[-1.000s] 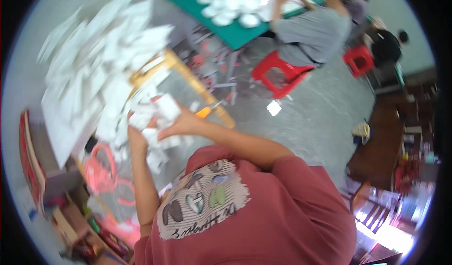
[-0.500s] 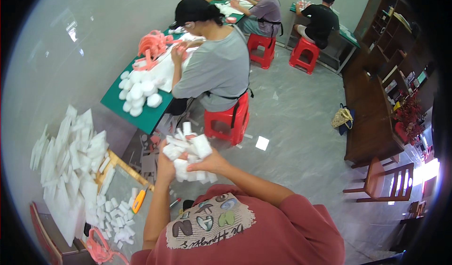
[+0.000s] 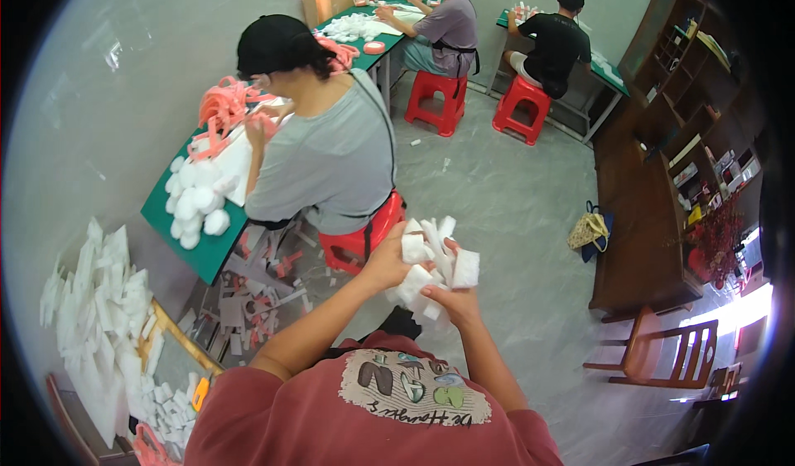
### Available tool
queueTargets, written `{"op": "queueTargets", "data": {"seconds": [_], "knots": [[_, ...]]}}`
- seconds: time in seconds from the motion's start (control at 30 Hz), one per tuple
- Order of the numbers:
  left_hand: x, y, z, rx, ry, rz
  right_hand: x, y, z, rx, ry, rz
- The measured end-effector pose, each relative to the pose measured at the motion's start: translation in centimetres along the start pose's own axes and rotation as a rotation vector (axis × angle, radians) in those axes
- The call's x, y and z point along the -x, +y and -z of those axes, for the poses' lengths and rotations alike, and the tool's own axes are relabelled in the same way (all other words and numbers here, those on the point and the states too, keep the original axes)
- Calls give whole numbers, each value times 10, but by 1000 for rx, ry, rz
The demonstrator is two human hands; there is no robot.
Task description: The person attaches foam pieces around a foam ring by hand, gathers small foam blocks, and brings them to another table to assemble foam structures with coworkers. They carry the assembled foam structures back to their workstation and arrange foam pieces on the table.
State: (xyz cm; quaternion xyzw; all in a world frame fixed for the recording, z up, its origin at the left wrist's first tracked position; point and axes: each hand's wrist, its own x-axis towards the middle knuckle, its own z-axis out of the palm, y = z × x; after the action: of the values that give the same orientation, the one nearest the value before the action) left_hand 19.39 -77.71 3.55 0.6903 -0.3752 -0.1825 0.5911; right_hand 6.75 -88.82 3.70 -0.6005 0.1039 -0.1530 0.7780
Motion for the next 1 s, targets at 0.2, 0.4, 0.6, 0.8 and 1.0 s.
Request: {"op": "queueTargets", "data": {"seconds": [0.2,0.4,0.6,0.8,1.0], "knots": [[-146,-31,-52,-18,-154,-41,-91,-38,86,-101,150,-29],[-298,-25,-87,338,-153,84,-206,-81,173,113,179,77],[-424,-17,-103,60,-143,-31,-305,-96,236,-69,196,72],[-530,-64,-98,-167,53,-152,-438,-99,295,-72,-8,37],[-619,-73,-71,-124,250,-18,-568,-120,324,-64,-250,-16]]}}
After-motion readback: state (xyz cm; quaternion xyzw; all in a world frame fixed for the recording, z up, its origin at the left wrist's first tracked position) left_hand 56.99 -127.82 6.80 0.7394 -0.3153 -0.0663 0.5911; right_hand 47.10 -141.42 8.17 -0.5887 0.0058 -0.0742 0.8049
